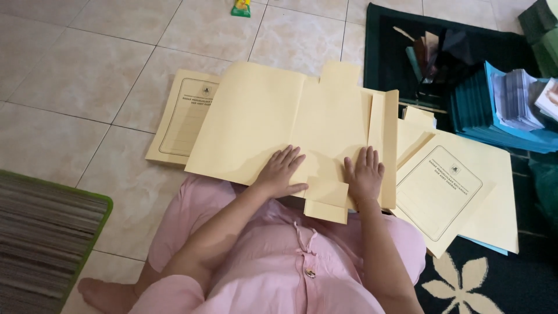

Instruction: Assembling and creasing paper folders by hand while sitting on the floor.

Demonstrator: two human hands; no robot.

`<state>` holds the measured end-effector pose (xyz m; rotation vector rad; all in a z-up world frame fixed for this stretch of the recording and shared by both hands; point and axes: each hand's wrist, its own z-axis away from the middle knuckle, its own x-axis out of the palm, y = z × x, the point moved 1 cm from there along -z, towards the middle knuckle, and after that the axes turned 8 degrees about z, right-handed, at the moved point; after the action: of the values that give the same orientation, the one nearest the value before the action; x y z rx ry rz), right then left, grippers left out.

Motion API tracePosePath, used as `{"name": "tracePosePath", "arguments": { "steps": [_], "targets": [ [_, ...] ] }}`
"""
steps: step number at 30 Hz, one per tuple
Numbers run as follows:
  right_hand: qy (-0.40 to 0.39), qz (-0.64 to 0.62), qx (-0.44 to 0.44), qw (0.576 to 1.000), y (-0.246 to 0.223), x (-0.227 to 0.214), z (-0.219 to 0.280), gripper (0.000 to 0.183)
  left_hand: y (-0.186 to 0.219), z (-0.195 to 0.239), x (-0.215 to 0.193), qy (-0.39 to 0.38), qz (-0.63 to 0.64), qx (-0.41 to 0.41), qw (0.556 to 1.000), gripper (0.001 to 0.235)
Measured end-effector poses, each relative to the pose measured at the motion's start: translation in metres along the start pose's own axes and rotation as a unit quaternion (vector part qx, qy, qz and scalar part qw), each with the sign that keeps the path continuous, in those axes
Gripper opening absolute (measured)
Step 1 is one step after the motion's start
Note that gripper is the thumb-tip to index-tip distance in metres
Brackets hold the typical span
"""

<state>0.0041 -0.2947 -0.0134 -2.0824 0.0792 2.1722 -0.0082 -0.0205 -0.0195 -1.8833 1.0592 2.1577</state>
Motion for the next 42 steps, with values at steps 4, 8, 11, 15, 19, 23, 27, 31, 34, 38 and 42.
{"name": "tracePosePath", "arguments": {
  "steps": [4,8,11,15,19,23,27,31,34,38,42],
  "targets": [
    [0.012,-0.025,-0.007,1.0,-0.001,-0.01,0.01,0.077,-0.001,-0.003,0.008,0.016,0.027,-0.016,0.999,0.096],
    [0.003,-0.104,-0.008,0.995,0.0,-0.012,0.015,0.064,0.002,-0.004,0.004,0.014,0.042,-0.031,0.999,0.095],
    [-0.007,-0.064,-0.008,0.998,-0.025,-0.013,0.035,0.065,0.003,-0.003,0.0,0.007,0.046,-0.029,0.999,0.095],
    [-0.01,0.039,-0.002,0.999,-0.051,0.014,0.052,0.083,0.004,-0.001,-0.002,0.007,0.031,-0.018,0.999,0.09],
    [-0.029,0.064,0.017,0.997,-0.058,0.015,0.048,0.082,-0.015,-0.013,0.002,0.016,0.022,0.002,1.0,0.075],
    [-0.05,0.077,-0.011,0.996,-0.077,0.007,0.046,0.077,-0.042,-0.03,0.003,0.079,0.027,0.063,0.995,0.038],
    [-0.063,0.034,-0.074,0.995,-0.091,0.01,0.034,0.075,-0.045,-0.031,-0.004,0.092,-0.006,0.068,0.993,0.043],
    [-0.061,0.01,-0.075,0.995,-0.099,-0.013,0.01,0.072,-0.042,-0.029,-0.007,0.051,-0.016,-0.014,0.998,0.061],
    [-0.03,0.036,-0.077,0.996,-0.095,0.001,-0.037,0.074,-0.034,-0.025,-0.015,0.009,-0.004,-0.059,0.998,0.07],
    [-0.016,0.062,-0.051,0.997,-0.096,0.001,-0.099,0.082,-0.033,-0.025,-0.022,-0.009,0.01,-0.057,0.998,0.074],
    [0.004,0.059,-0.031,0.998,-0.096,-0.008,-0.15,0.091,-0.025,-0.02,-0.037,-0.032,0.047,-0.078,0.995,0.075]
  ]
}}
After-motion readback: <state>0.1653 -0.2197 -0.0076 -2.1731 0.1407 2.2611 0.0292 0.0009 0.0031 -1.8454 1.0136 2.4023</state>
